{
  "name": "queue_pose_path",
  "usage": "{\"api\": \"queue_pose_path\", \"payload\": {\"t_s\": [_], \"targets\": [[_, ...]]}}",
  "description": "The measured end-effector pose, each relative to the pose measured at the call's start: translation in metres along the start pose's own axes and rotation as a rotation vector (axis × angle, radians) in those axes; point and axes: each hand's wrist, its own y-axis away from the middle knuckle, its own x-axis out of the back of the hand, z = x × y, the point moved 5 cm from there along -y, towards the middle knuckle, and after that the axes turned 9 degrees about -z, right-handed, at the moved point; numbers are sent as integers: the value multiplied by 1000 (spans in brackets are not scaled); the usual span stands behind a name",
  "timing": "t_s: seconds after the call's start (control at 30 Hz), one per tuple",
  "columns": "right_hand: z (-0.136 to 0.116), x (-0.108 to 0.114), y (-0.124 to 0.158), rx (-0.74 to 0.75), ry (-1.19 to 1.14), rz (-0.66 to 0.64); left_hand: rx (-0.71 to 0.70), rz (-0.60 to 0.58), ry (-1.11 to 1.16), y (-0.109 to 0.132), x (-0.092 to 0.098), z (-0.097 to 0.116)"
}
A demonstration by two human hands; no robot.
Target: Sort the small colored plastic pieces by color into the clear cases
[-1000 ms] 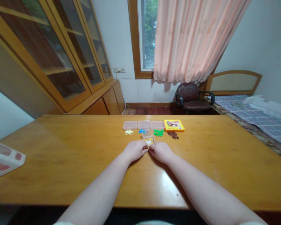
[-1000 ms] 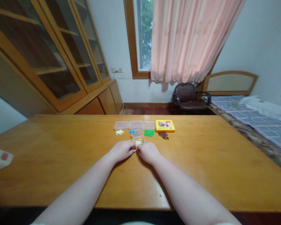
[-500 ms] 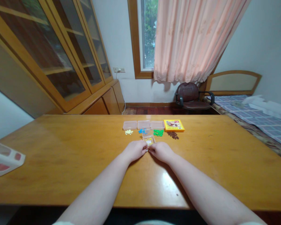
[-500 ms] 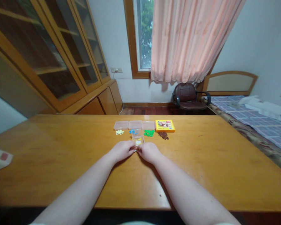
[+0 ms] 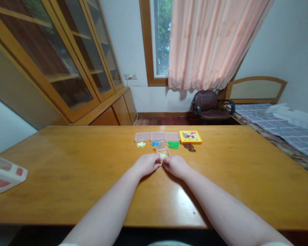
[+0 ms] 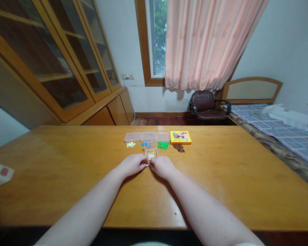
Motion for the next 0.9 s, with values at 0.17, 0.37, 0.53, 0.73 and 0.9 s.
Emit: {"api": "queue_pose_path", "payload": {"t_s": [0.17, 0.37, 0.53, 0.73, 0.9], "targets": [[3, 1, 1, -21, -2, -5, -2, 13, 14, -1, -2, 0], [6, 3, 3, -20, -1, -5, -6, 20, 24, -2, -3, 0], [5, 2, 2, -21, 7, -18, -2, 4, 21, -2, -3, 0], [4, 1, -1, -18, 0, -19, -12, 10, 27, -2, -3, 1], [5, 0, 0, 1, 25, -10, -16, 20, 21, -1, -1, 3]]}}
